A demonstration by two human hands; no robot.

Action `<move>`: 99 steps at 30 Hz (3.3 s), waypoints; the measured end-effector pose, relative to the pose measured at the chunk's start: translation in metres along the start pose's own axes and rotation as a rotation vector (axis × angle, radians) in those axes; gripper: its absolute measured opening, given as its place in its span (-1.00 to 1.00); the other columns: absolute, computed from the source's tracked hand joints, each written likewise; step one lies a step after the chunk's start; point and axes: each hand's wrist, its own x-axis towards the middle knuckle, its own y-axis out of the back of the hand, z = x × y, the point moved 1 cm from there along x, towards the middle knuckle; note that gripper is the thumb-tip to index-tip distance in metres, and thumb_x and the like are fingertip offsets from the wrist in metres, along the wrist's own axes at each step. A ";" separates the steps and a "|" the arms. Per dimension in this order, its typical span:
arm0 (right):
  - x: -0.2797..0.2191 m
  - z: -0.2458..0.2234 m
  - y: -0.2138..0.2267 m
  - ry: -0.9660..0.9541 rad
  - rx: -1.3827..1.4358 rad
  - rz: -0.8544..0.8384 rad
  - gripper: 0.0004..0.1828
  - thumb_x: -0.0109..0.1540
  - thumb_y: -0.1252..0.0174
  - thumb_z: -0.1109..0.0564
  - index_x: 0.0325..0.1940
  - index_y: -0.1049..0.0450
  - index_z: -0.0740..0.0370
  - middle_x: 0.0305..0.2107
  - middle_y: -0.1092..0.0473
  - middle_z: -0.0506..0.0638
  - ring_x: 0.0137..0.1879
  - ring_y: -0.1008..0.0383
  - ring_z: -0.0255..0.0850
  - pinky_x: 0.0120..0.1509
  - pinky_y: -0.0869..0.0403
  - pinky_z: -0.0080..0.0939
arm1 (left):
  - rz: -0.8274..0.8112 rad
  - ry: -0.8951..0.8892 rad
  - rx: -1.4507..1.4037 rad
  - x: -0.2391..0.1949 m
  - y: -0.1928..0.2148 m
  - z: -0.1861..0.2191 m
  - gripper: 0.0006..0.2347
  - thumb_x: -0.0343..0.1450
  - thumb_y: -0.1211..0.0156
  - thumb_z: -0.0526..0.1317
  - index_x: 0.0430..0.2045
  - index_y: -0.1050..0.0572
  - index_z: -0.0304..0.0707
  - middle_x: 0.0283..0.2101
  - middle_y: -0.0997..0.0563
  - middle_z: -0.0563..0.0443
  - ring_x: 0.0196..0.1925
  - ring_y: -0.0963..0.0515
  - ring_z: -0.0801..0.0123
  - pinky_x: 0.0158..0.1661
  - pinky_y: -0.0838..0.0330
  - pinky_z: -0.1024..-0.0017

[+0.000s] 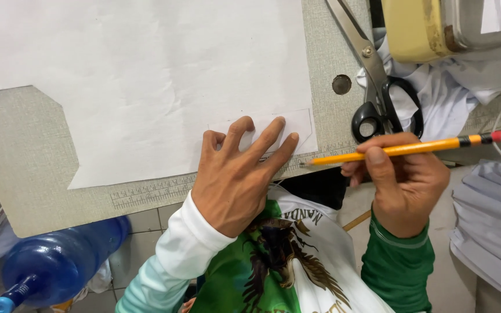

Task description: The person traces a pattern onto a large sheet of white paper using a pencil and a ruler, then cuts out the traced shape with scissors.

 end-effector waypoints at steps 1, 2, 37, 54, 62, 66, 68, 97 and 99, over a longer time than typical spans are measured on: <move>0.003 -0.001 -0.003 -0.001 0.000 0.000 -0.75 0.43 -0.03 0.17 -0.18 -0.42 0.48 -0.56 -0.41 0.26 -0.49 -0.52 -0.08 -0.47 -0.47 -0.34 | -0.001 0.000 0.000 0.000 0.000 0.000 -0.43 0.16 -0.08 -0.45 0.12 -0.44 0.00 0.23 -0.38 0.09 0.05 -0.35 0.06 -0.29 -0.21 0.16; 0.006 -0.002 -0.006 0.015 -0.009 -0.013 -0.75 0.44 -0.01 0.18 -0.18 -0.40 0.48 -0.55 -0.42 0.26 -0.49 -0.52 -0.07 -0.47 -0.47 -0.34 | -0.002 0.000 -0.003 0.000 -0.001 -0.001 -0.43 0.17 -0.10 -0.43 0.13 -0.44 0.02 0.24 -0.39 0.09 0.06 -0.35 0.06 -0.29 -0.22 0.15; 0.024 -0.001 -0.019 0.034 -0.053 -0.081 -0.79 0.45 -0.06 0.23 -0.17 -0.40 0.49 -0.53 -0.45 0.24 -0.55 -0.47 -0.12 -0.52 -0.43 -0.35 | 0.015 0.005 -0.011 -0.004 -0.002 -0.002 -0.68 0.51 -0.24 -0.10 0.17 -0.46 0.03 0.29 -0.41 0.09 0.11 -0.38 0.05 -0.20 -0.24 0.14; 0.021 0.003 0.007 0.321 -0.168 0.279 -0.71 0.62 -0.04 0.19 -0.05 -0.29 0.53 -0.45 -0.36 0.33 -0.46 -0.44 -0.04 -0.42 -0.42 -0.21 | 0.037 0.010 -0.026 -0.003 -0.001 -0.002 -0.72 0.52 -0.21 -0.14 0.14 -0.47 0.03 0.26 -0.42 0.08 0.09 -0.38 0.05 -0.23 -0.25 0.15; 0.022 0.007 -0.008 0.340 -0.083 0.174 -0.71 0.51 -0.04 0.15 -0.02 -0.33 0.54 -0.38 -0.39 0.35 -0.34 -0.56 0.09 -0.32 -0.53 -0.18 | 0.039 0.011 -0.015 -0.002 0.000 -0.001 -0.72 0.52 -0.21 -0.14 0.14 -0.46 0.03 0.26 -0.40 0.07 0.10 -0.38 0.05 -0.21 -0.25 0.15; 0.033 -0.001 -0.015 0.249 -0.058 0.069 -0.74 0.53 0.00 0.21 -0.02 -0.35 0.58 -0.40 -0.39 0.34 -0.31 -0.57 0.05 -0.32 -0.54 -0.21 | 0.029 0.023 -0.020 -0.003 -0.001 0.000 -0.71 0.53 -0.19 -0.13 0.15 -0.43 0.04 0.26 -0.38 0.04 0.08 -0.39 0.06 -0.21 -0.23 0.16; 0.037 -0.001 -0.013 0.248 -0.060 0.046 -0.76 0.53 -0.01 0.22 -0.01 -0.36 0.57 -0.39 -0.39 0.33 -0.29 -0.57 0.03 -0.30 -0.56 -0.22 | 0.030 0.031 -0.022 -0.003 0.000 0.001 -0.71 0.53 -0.19 -0.14 0.15 -0.42 0.03 0.24 -0.38 0.04 0.08 -0.38 0.06 -0.21 -0.24 0.17; 0.031 0.007 -0.041 0.678 -0.559 -0.304 -0.84 0.39 -0.09 0.38 -0.19 -0.42 0.18 -0.11 -0.62 -0.05 -0.01 -0.66 -0.17 0.07 -0.31 -0.12 | 0.115 0.069 0.090 -0.007 0.000 0.017 -0.66 0.45 -0.09 -0.29 0.15 -0.50 -0.16 0.18 -0.47 -0.03 0.12 -0.45 0.06 0.17 -0.18 0.03; 0.031 0.008 -0.040 0.699 -0.568 -0.301 -0.87 0.41 -0.11 0.34 -0.19 -0.42 0.18 -0.12 -0.63 -0.07 -0.03 -0.67 -0.18 0.03 -0.31 -0.13 | 0.131 0.101 0.092 -0.005 0.002 0.020 -0.68 0.42 -0.13 -0.32 0.09 -0.53 -0.19 0.15 -0.48 -0.06 0.12 -0.49 0.06 0.18 -0.19 0.02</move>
